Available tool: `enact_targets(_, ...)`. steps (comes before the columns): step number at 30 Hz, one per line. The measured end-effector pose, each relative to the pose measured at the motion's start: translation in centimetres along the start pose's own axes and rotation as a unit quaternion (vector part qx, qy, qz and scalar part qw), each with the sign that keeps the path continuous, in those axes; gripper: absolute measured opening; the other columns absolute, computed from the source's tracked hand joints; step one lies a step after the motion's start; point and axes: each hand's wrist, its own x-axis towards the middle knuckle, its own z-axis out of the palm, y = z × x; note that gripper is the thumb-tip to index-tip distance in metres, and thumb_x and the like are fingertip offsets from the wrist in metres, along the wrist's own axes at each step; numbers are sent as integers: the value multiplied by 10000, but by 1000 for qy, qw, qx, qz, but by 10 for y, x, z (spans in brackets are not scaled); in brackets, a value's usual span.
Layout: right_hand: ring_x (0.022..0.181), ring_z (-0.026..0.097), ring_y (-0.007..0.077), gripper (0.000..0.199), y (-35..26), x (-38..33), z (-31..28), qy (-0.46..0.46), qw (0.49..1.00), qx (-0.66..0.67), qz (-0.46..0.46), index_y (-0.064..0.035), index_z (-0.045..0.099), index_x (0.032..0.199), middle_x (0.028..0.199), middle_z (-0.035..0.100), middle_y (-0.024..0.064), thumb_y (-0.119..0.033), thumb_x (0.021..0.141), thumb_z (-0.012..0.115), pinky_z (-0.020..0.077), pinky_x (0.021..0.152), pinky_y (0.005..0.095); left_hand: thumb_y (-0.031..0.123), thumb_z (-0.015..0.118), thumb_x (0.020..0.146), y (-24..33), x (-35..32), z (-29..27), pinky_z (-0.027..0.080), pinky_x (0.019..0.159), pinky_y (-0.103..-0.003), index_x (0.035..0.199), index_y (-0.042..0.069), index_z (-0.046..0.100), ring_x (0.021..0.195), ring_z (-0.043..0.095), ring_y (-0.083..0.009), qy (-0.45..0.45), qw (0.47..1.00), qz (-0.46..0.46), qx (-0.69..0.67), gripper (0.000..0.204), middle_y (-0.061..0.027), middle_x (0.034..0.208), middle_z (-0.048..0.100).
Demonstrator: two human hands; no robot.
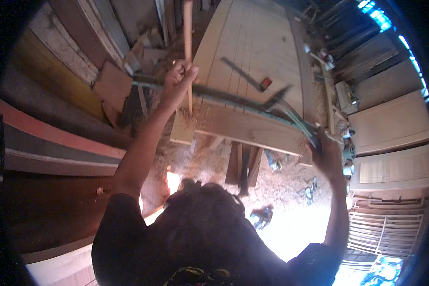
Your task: The person uses a hammer and a metal splitting tool to split thin wooden strips on a workbench. They repeatedly position the tool and strike it to separate the wood into smaller pieces.
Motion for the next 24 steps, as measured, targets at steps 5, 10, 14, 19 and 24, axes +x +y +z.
enact_targets(5,594,534,217,205,20,-122,88,37,958,170,226,-27,586,890,670,571,98,-172,909,730,429,581,395,479,763,892,-65,-102,-97,533,883,-367,1256,8,573,1032,642,-199,137,913,-328,199,625,-109,1111,648)
enact_targets(10,498,440,92,186,-1,-188,114,74,850,290,433,-72,595,840,635,504,-12,-160,904,746,355,475,288,459,810,833,-134,-145,-130,547,886,-415,1277,11,578,1093,643,-264,72,810,-579,-59,671,-147,1214,636)
enact_targets(14,451,391,49,178,-34,-204,113,117,822,301,470,-91,609,827,628,476,-40,-158,899,757,302,423,248,392,809,840,-161,-140,-138,535,900,-442,1270,41,589,1051,636,-277,93,769,-612,-162,597,-124,1159,636)
enact_targets(19,444,388,54,171,-69,-198,114,161,806,302,483,-75,618,856,637,494,-38,-149,876,771,304,420,244,350,799,837,-169,-137,-142,538,900,-457,1269,42,592,1048,647,-294,84,782,-590,-181,570,-144,1158,646)
enact_targets(24,445,398,54,151,-95,-173,117,222,778,350,471,-62,619,864,639,504,-28,-126,869,756,305,406,247,329,769,860,-167,-138,-138,525,912,-471,1264,44,594,1058,633,-296,98,776,-608,-137,525,-133,1164,635)
